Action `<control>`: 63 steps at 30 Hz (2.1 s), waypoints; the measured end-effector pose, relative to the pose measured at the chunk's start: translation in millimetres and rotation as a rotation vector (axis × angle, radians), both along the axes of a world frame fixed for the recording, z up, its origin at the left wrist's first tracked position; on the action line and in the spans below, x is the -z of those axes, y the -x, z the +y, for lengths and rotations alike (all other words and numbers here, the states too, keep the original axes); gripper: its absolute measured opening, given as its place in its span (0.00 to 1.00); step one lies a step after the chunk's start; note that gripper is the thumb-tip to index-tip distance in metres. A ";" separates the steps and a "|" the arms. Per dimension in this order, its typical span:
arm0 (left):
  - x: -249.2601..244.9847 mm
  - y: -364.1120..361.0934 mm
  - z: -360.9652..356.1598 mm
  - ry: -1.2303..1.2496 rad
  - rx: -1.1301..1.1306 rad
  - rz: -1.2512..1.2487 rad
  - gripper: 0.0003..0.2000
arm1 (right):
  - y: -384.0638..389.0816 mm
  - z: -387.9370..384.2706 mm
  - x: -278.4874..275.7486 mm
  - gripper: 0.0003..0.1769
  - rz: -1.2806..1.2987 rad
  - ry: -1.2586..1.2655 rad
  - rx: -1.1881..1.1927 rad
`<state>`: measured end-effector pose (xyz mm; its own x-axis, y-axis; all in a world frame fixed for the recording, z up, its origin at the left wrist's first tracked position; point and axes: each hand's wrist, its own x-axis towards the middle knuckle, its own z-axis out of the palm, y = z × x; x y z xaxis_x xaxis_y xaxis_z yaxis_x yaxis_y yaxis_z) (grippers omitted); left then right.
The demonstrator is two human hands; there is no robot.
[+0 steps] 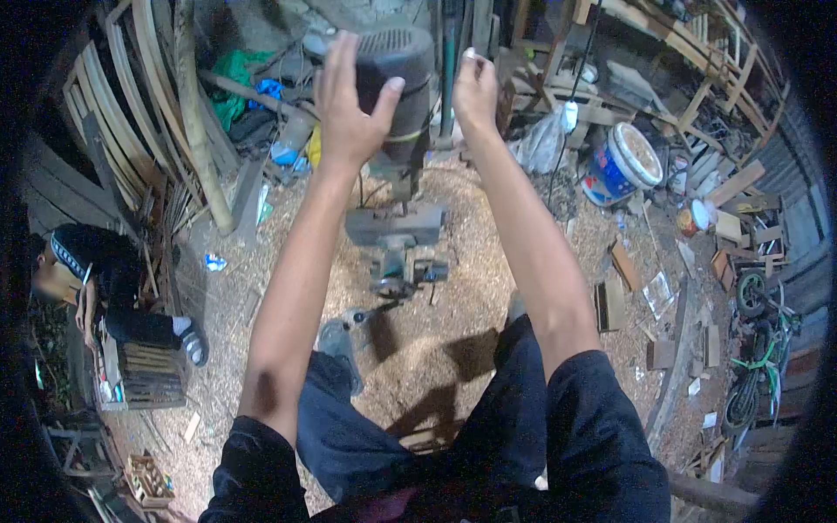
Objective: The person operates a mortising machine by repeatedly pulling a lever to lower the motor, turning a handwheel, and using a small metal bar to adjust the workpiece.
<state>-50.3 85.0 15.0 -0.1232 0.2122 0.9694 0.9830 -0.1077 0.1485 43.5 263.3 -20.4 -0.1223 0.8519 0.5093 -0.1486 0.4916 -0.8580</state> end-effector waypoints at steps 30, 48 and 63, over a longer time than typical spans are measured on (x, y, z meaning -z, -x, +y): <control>4.9 -19.8 -11.0 0.276 0.008 -0.166 0.37 | -21.6 -9.6 -114.1 0.24 0.051 0.061 -0.771; 43.4 -51.1 -67.9 0.326 0.451 -0.582 0.27 | -54.7 -75.9 -64.4 0.17 0.279 -0.234 -0.568; 100.1 -36.2 -71.2 0.168 0.479 -0.808 0.19 | -82.5 -114.4 -20.6 0.14 0.352 -0.215 -0.602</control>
<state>-14.1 13.9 -85.1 -0.6066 0.5423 0.5813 0.4333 -0.3876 0.8137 126.0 149.0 0.1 -0.3357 0.5654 0.7534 -0.6957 0.3905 -0.6030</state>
